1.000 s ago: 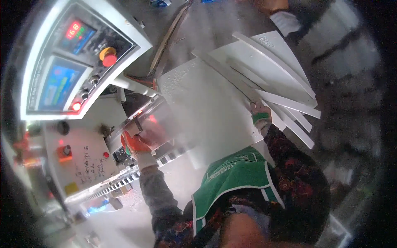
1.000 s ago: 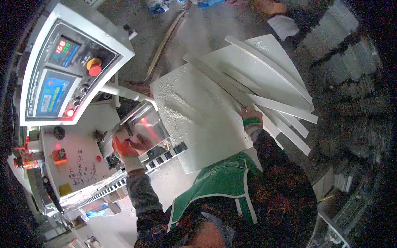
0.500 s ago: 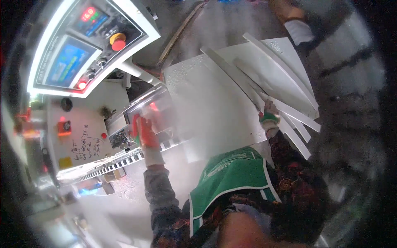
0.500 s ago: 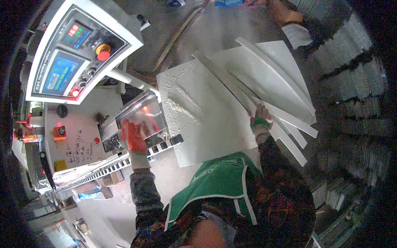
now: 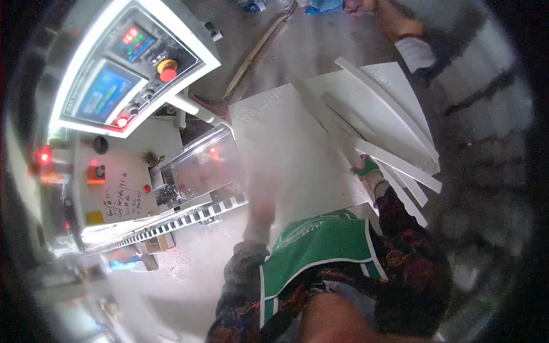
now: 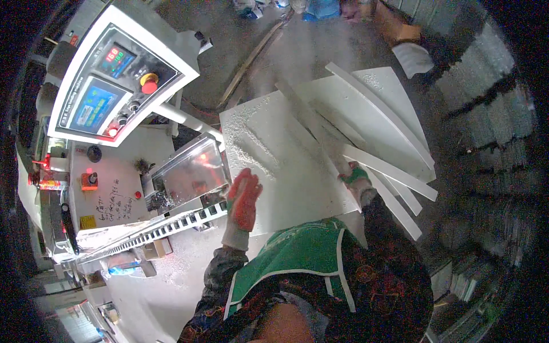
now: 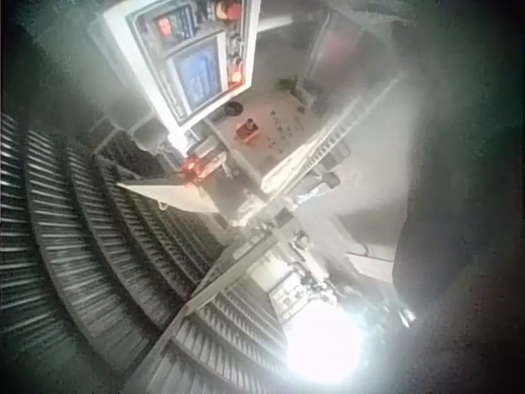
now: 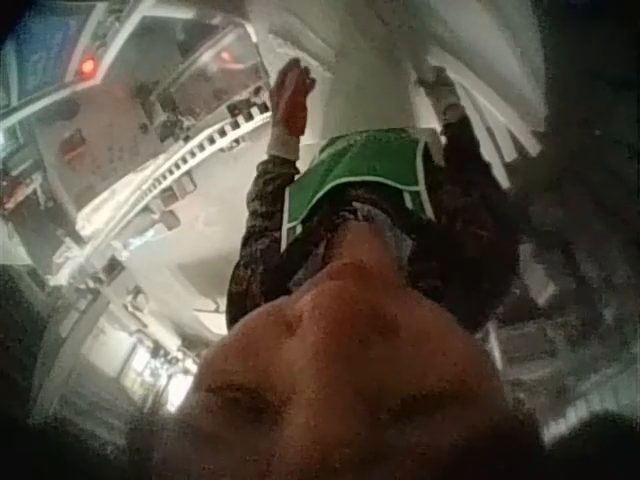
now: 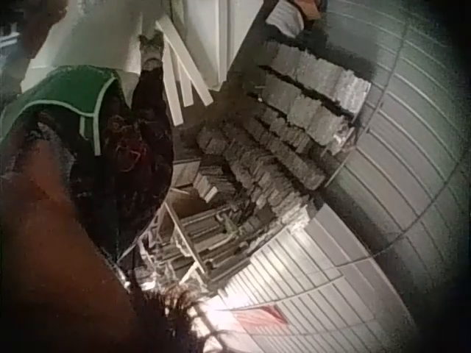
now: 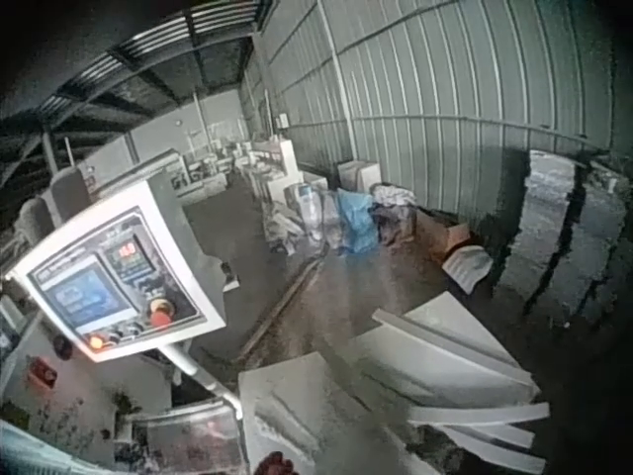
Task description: Feeding wooden strips into an edge banding machine for processing.
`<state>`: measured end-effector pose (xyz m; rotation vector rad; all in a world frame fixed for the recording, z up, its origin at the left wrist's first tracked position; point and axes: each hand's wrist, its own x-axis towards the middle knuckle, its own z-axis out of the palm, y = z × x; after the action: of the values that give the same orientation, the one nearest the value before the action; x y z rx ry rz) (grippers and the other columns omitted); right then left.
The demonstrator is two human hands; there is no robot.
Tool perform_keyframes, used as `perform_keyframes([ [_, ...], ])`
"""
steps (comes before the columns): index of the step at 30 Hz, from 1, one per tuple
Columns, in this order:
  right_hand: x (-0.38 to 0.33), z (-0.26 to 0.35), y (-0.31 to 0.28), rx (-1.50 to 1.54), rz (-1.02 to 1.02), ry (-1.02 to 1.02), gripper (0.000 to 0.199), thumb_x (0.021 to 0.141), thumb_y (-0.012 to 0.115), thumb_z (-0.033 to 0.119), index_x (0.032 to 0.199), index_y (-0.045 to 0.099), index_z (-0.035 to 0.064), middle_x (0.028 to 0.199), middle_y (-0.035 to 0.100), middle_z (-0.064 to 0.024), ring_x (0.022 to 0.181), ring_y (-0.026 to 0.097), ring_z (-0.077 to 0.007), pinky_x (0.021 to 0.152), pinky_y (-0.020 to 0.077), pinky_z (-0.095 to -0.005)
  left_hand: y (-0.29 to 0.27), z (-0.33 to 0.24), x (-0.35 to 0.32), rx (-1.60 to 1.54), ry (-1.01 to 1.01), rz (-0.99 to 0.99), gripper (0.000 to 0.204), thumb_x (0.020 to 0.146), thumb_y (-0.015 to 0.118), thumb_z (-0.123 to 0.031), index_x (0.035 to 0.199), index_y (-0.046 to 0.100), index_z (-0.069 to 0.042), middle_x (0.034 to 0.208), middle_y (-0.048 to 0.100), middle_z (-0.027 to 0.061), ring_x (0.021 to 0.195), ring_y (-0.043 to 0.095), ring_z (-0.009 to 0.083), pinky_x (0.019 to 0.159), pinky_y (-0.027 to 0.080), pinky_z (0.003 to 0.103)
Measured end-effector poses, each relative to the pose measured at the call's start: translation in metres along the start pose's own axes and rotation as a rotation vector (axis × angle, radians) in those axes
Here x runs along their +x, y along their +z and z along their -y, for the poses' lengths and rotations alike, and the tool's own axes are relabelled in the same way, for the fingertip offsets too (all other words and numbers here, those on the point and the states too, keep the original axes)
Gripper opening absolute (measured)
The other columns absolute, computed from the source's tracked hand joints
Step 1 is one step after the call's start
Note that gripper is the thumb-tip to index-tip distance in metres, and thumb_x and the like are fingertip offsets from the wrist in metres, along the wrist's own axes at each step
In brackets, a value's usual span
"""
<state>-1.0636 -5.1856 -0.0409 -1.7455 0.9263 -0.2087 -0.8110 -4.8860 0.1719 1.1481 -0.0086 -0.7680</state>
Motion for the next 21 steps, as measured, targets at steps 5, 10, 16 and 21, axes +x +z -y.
perform_keyframes([
  [5,-0.034,0.089,-0.004,0.134,0.030,0.114,0.041,0.087,0.072,0.005,0.124,0.054,0.0075,0.115,0.063,-0.0111,0.079,0.062,-0.0247,0.069,0.0495,-0.0331,0.013,0.025,0.002,-0.081,-0.195,0.066,0.054,0.102,0.068,-0.020,0.150,0.047,-0.006,0.136,0.059,0.0064,0.124,0.058,0.0217,0.103,0.051,0.039],
  [10,-0.090,0.079,-0.015,0.911,-0.155,0.133,0.038,0.089,0.072,0.019,0.124,0.061,0.0072,0.089,0.069,-0.0034,0.071,0.062,-0.0147,0.058,0.0507,-0.0331,0.009,0.101,0.035,0.300,0.044,0.246,0.057,0.103,0.067,-0.028,0.151,0.043,-0.009,0.141,0.057,0.0074,0.125,0.058,0.0241,0.105,0.049,0.043],
  [16,-0.136,0.124,-0.069,-0.478,0.191,-0.092,0.048,0.086,0.076,0.041,0.117,0.067,0.0045,0.100,0.070,-0.0164,0.079,0.069,-0.0333,0.061,0.0558,-0.0457,0.104,0.022,0.035,-0.623,-0.136,0.392,0.051,0.103,0.061,-0.048,0.135,0.056,-0.009,0.123,0.065,0.0097,0.119,0.062,0.0290,0.101,0.053,0.051],
  [21,-0.127,0.147,-0.060,-0.681,0.031,-0.428,0.061,0.085,0.079,0.045,0.128,0.066,0.0050,0.110,0.072,-0.0159,0.097,0.071,-0.0357,0.079,0.0580,-0.0487,0.084,0.025,0.033,-0.922,-0.172,0.159,0.047,0.105,0.054,-0.052,0.116,0.057,-0.007,0.104,0.062,0.0119,0.095,0.063,0.0299,0.094,0.053,0.051],
])
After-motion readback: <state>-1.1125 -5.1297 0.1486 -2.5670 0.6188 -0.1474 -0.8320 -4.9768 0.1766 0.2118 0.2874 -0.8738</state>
